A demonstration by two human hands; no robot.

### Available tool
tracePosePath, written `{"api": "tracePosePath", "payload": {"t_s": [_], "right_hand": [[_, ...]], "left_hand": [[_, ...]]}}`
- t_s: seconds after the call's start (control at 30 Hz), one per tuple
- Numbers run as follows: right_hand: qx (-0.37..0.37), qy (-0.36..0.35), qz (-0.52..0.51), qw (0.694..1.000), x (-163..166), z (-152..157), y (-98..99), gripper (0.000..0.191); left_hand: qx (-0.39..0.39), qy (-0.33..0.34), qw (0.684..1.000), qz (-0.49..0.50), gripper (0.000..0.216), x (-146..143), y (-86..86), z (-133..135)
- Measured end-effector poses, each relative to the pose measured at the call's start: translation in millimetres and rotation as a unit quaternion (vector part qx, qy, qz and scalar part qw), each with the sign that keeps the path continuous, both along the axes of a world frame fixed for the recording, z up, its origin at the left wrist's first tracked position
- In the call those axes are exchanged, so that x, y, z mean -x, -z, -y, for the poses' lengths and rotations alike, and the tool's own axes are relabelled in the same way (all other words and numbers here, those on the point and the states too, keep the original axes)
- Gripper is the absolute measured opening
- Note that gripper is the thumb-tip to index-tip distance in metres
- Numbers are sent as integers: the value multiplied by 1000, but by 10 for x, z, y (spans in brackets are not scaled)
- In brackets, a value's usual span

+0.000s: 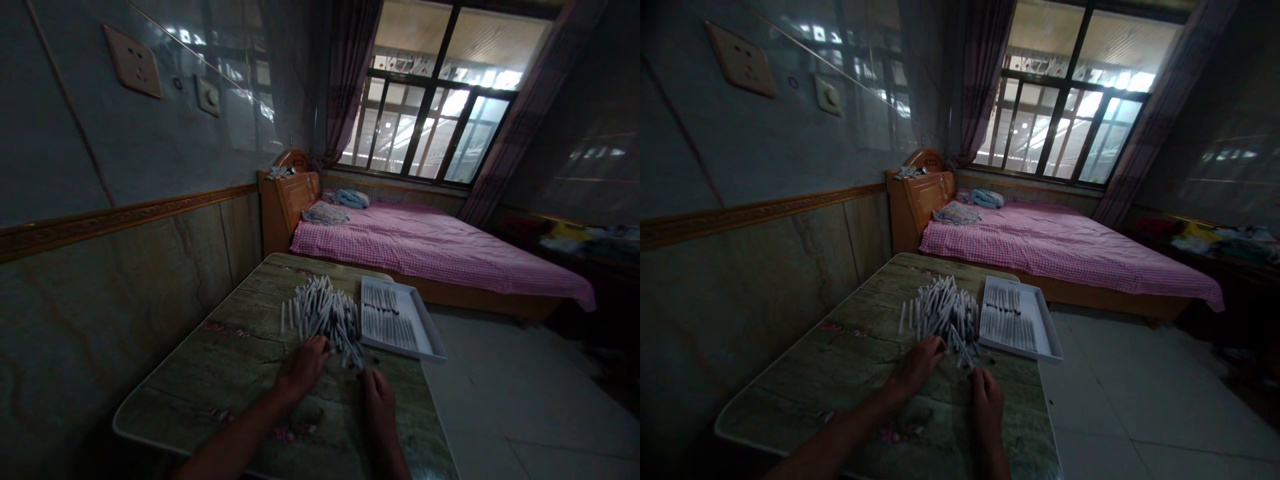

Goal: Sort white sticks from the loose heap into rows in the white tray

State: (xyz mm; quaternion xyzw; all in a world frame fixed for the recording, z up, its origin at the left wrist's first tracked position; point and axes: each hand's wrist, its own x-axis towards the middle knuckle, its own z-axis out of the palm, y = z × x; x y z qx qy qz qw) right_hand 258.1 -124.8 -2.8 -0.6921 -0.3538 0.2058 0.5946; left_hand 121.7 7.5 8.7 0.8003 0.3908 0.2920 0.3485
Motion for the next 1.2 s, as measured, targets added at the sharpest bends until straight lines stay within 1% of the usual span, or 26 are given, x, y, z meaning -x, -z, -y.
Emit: {"api": "tracePosePath", "payload": {"t_s": [0.03, 0.07, 0.13, 0.2, 0.23, 0.3, 0.37, 0.43, 0.53, 0.67, 0.8, 0.93, 1.03, 1.13, 1.2], "right_hand": [[0, -5, 2, 1000, -1, 4, 4, 46], [1, -11, 6, 1000, -1, 7, 10, 46], [4, -26, 17, 1000, 4, 10, 32, 46], [12, -46, 36, 998, 13, 7, 67, 46], [18, -58, 48, 997, 18, 5, 86, 46], [31, -83, 78, 993, 27, 1, 122, 46], [37, -98, 109, 989, 34, 0, 144, 46], [40, -103, 129, 985, 38, 2, 151, 46], [51, -107, 142, 983, 41, 5, 142, 46], [55, -102, 145, 983, 44, 5, 122, 47], [47, -91, 156, 982, 60, 14, 98, 46], [38, -90, 180, 979, 91, 37, 97, 44], [34, -93, 225, 969, 120, 57, 126, 44], [43, -97, 288, 952, 136, 66, 176, 49], [52, -100, 304, 946, 129, 63, 217, 52]], "left_hand": [[46, -29, 995, 80, 3, 19, 33, -14], [97, -57, 980, 162, 5, 41, 64, -27], [197, -95, 926, 307, 23, 92, 112, -48], [271, -102, 865, 411, 43, 146, 136, -56], [297, -100, 838, 448, 49, 169, 138, -56], [335, -96, 794, 498, 52, 202, 132, -56], [361, -101, 765, 524, 51, 216, 122, -59], [374, -111, 748, 536, 52, 217, 119, -65], [384, -122, 738, 541, 52, 214, 126, -66], [387, -115, 741, 536, 49, 218, 125, -41], [380, -116, 753, 524, 51, 212, 114, -15], [370, -115, 778, 494, 56, 194, 112, -5], [367, -116, 786, 484, 57, 189, 101, 4], [367, -112, 785, 485, 57, 194, 75, 16], [368, -105, 788, 482, 57, 199, 58, 22]]}}
